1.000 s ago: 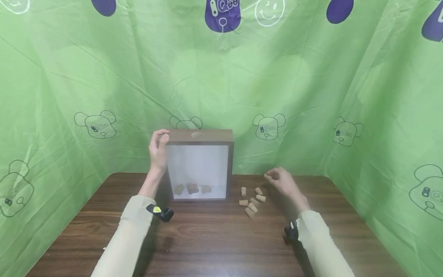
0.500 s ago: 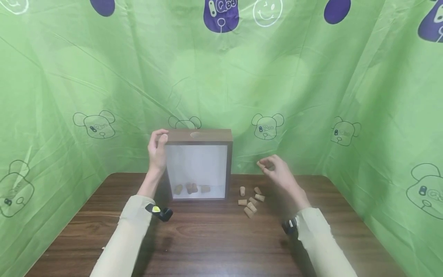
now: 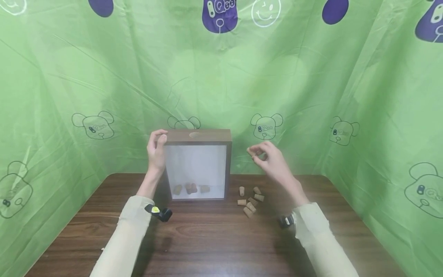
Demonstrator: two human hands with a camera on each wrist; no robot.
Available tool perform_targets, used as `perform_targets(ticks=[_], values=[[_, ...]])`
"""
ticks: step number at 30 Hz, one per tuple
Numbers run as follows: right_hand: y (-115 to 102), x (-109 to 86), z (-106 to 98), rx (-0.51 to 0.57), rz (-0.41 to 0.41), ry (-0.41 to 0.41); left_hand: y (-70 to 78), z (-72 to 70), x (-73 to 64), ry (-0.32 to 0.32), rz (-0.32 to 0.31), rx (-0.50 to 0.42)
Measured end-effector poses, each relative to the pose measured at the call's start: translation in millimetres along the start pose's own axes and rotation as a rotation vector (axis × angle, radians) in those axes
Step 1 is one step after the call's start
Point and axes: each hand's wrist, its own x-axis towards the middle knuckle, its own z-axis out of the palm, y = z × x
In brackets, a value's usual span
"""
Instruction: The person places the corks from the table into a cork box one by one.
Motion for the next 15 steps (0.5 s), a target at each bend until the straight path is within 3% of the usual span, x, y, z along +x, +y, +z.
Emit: perform_targets(ticks=[10,15], values=[[-43.5,21.6,-12.3,0.053,-0.158,0.076,-1.5,2.1,1.1,-0.013,-0.005,-0.01],[-68.1,33.7,-12.2,0.059,-0.235,0.072,-2.1,0.5,0.6,-0.001,-0.011,-0.007]])
